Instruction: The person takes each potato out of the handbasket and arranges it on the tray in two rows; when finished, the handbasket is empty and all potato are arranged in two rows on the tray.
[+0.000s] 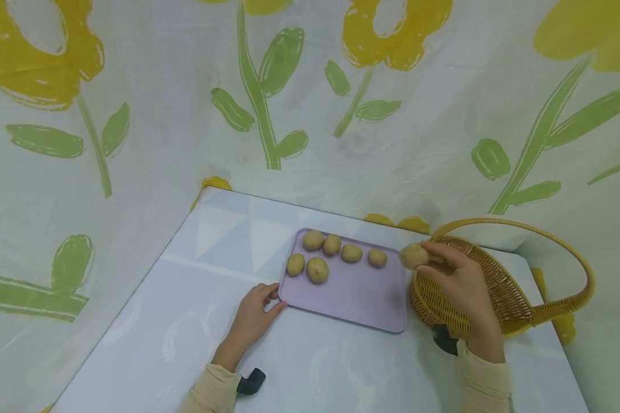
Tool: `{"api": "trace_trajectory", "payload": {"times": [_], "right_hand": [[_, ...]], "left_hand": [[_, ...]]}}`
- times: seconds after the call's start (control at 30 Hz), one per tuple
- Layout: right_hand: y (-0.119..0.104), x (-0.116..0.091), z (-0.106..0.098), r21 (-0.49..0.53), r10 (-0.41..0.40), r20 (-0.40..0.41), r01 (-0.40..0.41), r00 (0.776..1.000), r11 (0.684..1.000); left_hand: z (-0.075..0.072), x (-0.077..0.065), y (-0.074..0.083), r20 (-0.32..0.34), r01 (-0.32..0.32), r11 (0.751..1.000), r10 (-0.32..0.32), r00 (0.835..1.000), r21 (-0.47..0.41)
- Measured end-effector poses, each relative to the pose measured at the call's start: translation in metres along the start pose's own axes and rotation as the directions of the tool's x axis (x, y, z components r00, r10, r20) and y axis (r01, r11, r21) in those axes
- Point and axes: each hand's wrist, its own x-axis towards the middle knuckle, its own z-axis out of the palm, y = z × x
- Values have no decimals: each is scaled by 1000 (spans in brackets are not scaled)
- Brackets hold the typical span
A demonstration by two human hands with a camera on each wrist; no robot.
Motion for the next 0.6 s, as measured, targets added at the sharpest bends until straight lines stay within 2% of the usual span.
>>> {"api": "trace_trajectory", "payload": {"times": [0.23, 0.6], "right_hand": [[-6, 8, 25, 84, -53, 82, 46, 995, 995], [-3, 17, 61, 133, -8, 152, -12, 988, 991]], "left_hand": [[0, 1, -1, -5, -9, 1000, 9, 1000, -3], [2, 1, -4, -5, -15, 1000, 15, 1000, 9]]}}
